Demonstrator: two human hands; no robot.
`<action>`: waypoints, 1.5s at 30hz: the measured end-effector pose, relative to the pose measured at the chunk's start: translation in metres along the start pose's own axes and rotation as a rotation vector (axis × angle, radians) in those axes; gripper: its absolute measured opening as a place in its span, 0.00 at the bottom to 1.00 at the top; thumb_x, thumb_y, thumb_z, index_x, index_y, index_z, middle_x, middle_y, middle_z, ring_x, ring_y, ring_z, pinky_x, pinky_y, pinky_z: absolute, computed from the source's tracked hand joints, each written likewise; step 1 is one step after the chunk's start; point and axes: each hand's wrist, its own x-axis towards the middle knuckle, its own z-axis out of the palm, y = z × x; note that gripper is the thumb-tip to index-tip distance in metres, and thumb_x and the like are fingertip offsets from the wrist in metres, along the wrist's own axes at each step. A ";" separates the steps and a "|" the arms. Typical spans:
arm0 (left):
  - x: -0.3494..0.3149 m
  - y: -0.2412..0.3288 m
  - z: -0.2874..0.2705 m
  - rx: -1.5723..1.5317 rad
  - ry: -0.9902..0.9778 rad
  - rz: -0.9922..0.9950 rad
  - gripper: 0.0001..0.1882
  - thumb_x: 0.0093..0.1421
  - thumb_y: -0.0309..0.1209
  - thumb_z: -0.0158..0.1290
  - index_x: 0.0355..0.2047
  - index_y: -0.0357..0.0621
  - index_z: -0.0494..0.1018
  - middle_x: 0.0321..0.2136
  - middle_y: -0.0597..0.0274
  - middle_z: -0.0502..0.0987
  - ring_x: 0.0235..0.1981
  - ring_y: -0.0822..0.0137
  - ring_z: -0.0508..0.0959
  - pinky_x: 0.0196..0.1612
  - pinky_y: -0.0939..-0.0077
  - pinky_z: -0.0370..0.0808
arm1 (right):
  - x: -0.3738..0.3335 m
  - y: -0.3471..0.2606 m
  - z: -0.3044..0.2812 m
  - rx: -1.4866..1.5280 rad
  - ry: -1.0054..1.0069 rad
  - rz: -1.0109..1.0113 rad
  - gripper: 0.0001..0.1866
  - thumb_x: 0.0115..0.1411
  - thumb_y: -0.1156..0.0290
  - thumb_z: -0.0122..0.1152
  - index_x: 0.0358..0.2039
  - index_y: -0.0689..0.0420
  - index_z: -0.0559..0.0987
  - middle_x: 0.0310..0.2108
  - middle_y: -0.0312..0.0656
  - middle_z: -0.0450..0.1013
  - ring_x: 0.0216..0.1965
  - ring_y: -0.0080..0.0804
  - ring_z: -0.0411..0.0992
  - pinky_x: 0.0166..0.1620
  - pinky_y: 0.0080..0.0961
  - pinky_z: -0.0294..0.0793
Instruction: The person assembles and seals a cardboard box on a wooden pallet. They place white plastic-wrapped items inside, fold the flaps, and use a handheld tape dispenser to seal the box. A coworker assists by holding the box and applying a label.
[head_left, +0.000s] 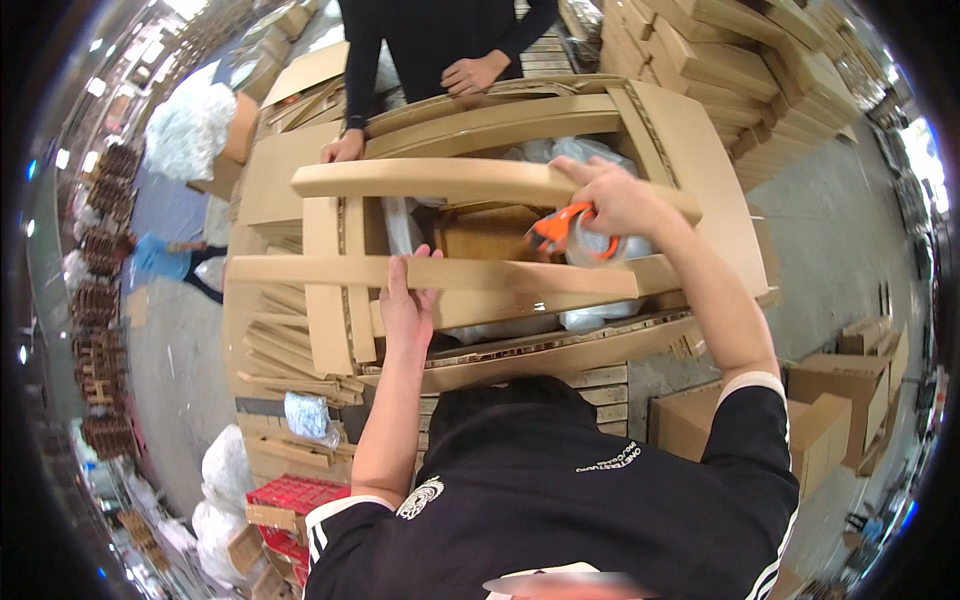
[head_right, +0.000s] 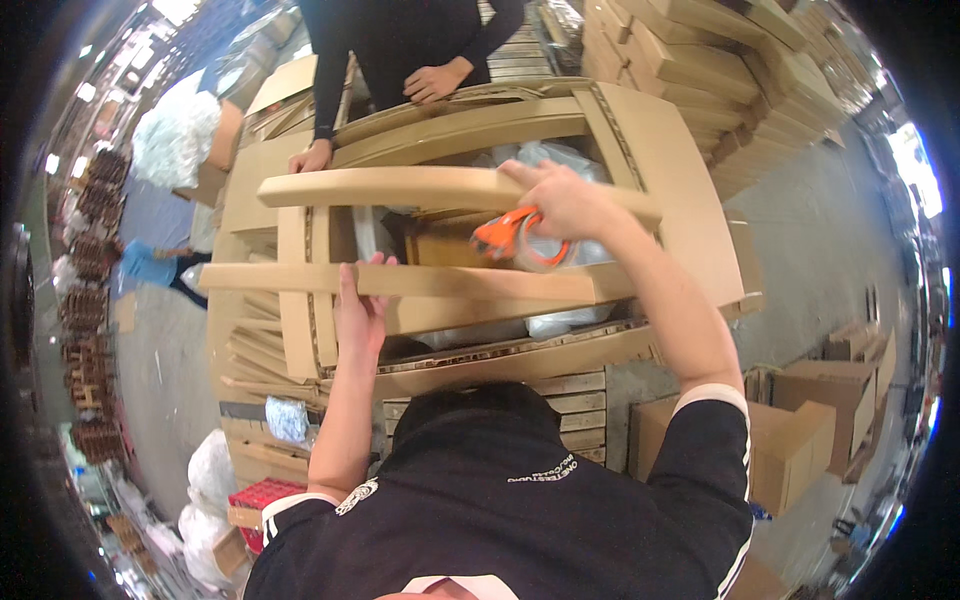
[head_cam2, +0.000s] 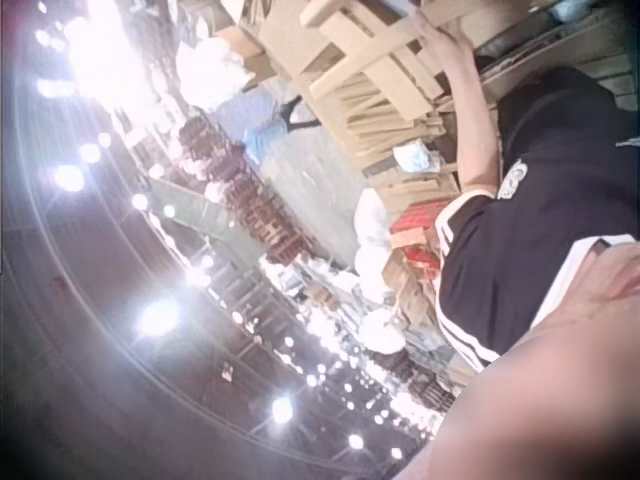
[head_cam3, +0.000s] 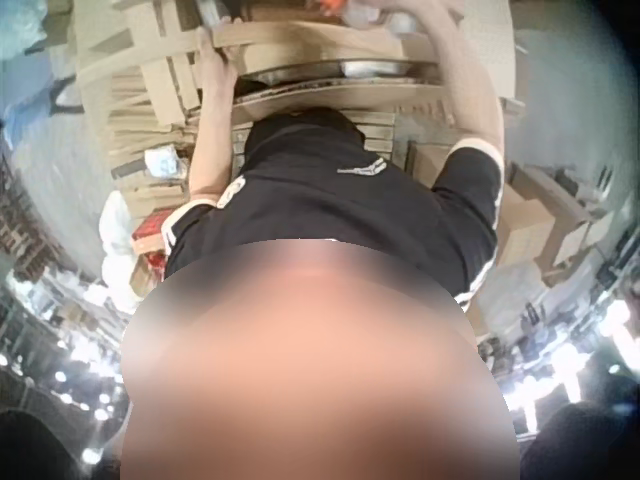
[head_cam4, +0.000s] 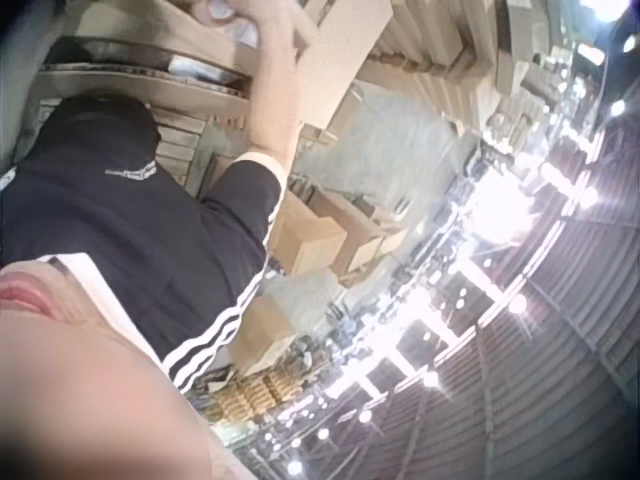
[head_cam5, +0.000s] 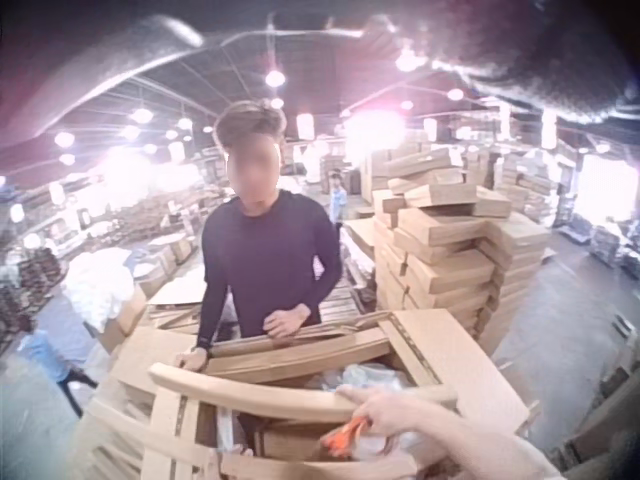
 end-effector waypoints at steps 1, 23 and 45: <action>-0.015 0.002 -0.006 -0.013 0.004 -0.029 0.20 0.80 0.46 0.51 0.55 0.41 0.70 0.63 0.40 0.77 0.65 0.40 0.78 0.64 0.45 0.82 | 0.008 0.026 -0.001 -0.015 0.012 -0.051 0.14 0.50 0.69 0.73 0.40 0.49 0.92 0.76 0.43 0.65 0.55 0.58 0.74 0.62 0.50 0.76; -0.064 -0.037 0.010 -0.335 -0.616 -0.117 0.46 0.53 0.20 0.59 0.75 0.58 0.66 0.78 0.49 0.61 0.77 0.34 0.61 0.81 0.36 0.54 | -0.085 -0.079 0.032 0.755 -0.438 0.185 0.21 0.49 0.74 0.79 0.47 0.49 0.93 0.71 0.51 0.70 0.69 0.45 0.71 0.71 0.38 0.67; -0.089 -0.033 -0.043 1.955 -0.170 0.611 0.36 0.71 0.60 0.51 0.15 0.49 0.81 0.16 0.54 0.80 0.23 0.49 0.81 0.35 0.55 0.70 | -0.166 -0.030 0.048 0.302 -0.418 0.190 0.20 0.42 0.70 0.85 0.40 0.47 0.95 0.67 0.52 0.74 0.69 0.53 0.68 0.69 0.44 0.68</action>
